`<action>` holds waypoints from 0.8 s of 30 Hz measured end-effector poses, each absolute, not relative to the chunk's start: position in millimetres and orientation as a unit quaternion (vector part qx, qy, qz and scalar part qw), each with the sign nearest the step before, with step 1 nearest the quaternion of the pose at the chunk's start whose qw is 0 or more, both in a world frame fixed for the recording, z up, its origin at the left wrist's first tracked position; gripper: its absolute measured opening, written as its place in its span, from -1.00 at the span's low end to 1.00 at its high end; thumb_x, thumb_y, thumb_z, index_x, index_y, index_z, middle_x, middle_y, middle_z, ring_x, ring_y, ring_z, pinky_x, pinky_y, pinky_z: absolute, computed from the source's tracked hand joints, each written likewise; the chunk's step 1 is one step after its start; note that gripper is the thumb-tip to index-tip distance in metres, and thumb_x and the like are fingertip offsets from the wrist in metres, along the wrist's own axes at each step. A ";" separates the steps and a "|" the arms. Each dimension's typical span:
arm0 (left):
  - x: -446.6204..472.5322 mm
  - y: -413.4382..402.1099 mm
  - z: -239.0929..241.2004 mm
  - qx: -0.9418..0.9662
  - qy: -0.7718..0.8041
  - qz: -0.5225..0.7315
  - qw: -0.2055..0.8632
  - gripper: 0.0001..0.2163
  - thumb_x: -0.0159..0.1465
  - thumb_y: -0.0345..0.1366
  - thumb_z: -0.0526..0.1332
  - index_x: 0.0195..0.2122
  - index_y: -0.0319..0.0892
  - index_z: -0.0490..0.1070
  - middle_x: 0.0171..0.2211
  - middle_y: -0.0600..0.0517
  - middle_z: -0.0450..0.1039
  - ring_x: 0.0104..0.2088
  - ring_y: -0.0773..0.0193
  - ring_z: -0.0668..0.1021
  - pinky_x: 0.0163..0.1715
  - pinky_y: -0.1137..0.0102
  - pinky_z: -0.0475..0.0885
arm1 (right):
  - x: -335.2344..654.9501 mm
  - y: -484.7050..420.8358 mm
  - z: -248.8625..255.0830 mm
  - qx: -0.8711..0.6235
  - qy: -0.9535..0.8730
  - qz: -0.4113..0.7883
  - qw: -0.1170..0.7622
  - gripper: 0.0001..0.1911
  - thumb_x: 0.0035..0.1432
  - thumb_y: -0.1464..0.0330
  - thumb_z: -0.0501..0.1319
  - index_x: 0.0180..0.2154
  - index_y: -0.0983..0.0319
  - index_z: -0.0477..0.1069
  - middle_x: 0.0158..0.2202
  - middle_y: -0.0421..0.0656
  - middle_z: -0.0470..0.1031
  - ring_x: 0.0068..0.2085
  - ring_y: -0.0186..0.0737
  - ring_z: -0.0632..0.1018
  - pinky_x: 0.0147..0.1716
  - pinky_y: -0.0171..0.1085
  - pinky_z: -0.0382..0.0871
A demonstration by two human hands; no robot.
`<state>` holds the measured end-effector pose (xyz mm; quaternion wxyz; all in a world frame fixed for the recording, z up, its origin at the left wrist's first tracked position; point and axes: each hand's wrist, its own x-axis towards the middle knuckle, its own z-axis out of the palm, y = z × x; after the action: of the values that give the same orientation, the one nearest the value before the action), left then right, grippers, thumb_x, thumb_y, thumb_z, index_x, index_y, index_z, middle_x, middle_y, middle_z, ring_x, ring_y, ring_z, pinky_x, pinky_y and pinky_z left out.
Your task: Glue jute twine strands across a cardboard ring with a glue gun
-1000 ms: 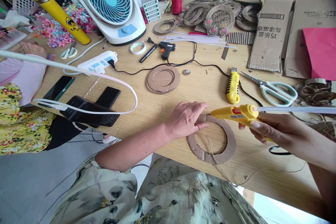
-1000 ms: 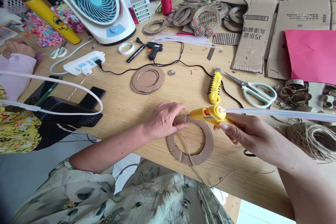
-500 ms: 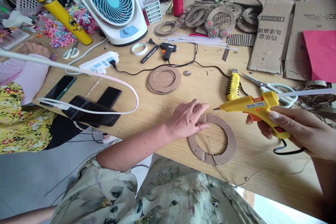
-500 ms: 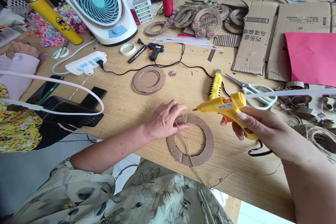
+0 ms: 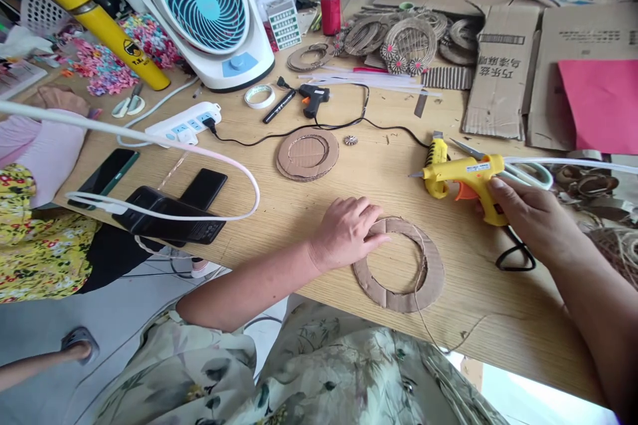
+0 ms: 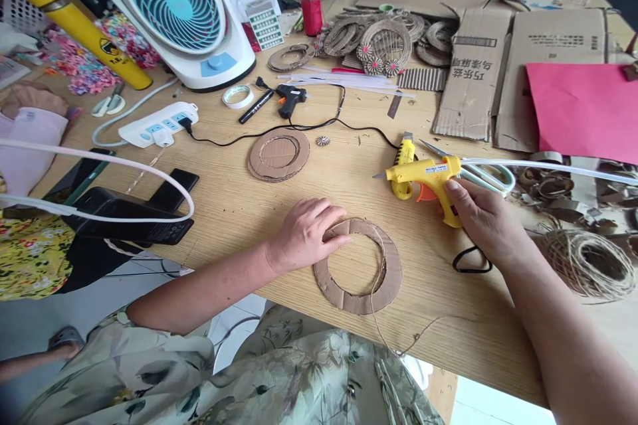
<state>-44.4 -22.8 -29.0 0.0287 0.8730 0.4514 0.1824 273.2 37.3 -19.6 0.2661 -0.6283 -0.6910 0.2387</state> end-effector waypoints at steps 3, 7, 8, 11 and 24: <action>-44.0 -24.5 -28.9 0.877 0.443 0.185 0.008 -0.70 0.39 -0.04 0.18 -0.18 -0.20 0.48 -0.22 -0.05 0.48 -0.22 0.14 0.51 -0.17 0.25 0.37 | 270.6 36.8 -17.9 -0.640 -0.703 0.210 0.228 -0.49 0.32 -0.02 -0.01 -0.39 0.22 0.44 -0.54 -0.19 0.39 -0.49 -0.30 0.35 -0.48 -0.28 0.23; -43.0 -25.8 -28.8 0.876 0.443 0.189 -0.008 -0.72 0.40 -0.09 0.16 -0.25 -0.21 0.50 -0.27 -0.05 0.47 -0.26 0.17 0.50 -0.21 0.27 0.35 | 267.5 38.5 -18.7 -0.657 -0.710 0.148 0.207 -0.61 0.27 0.07 0.03 -0.34 0.19 0.47 -0.55 -0.20 0.36 -0.48 -0.25 0.36 -0.47 -0.26 0.19; -42.7 -26.0 -28.8 0.876 0.442 0.190 -0.011 -0.72 0.41 -0.09 0.16 -0.25 -0.21 0.50 -0.27 -0.05 0.47 -0.27 0.17 0.50 -0.21 0.27 0.35 | 267.2 38.5 -19.2 -0.660 -0.710 0.131 0.206 -0.63 0.24 0.09 0.05 -0.31 0.19 0.48 -0.51 -0.17 0.40 -0.46 -0.22 0.39 -0.45 -0.25 0.21; -41.9 -26.7 -29.4 0.878 0.437 0.193 -0.025 -0.72 0.42 -0.11 0.15 -0.28 -0.21 0.49 -0.29 -0.05 0.47 -0.27 0.17 0.49 -0.23 0.27 0.32 | 263.4 32.4 -18.0 -0.664 -0.712 0.057 0.222 -0.66 0.19 0.13 0.10 -0.22 0.21 0.50 -0.31 -0.06 0.51 -0.31 -0.11 0.48 -0.35 -0.19 0.27; -41.4 -30.4 -27.2 0.894 0.414 0.149 -0.084 -0.75 0.45 -0.16 0.11 -0.09 -0.22 0.47 -0.25 -0.06 0.49 -0.23 0.17 0.48 -0.23 0.24 0.22 | 201.6 -11.8 -16.3 -0.373 -0.885 0.124 0.248 -0.74 0.31 0.37 0.18 0.01 0.11 0.47 -0.16 -0.08 0.53 -0.21 -0.17 0.58 -0.21 -0.17 0.49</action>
<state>-41.4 -30.4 -27.2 -0.0842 0.8942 0.4138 0.1486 201.6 -11.8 -16.3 0.2483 -0.3728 -0.8854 0.1244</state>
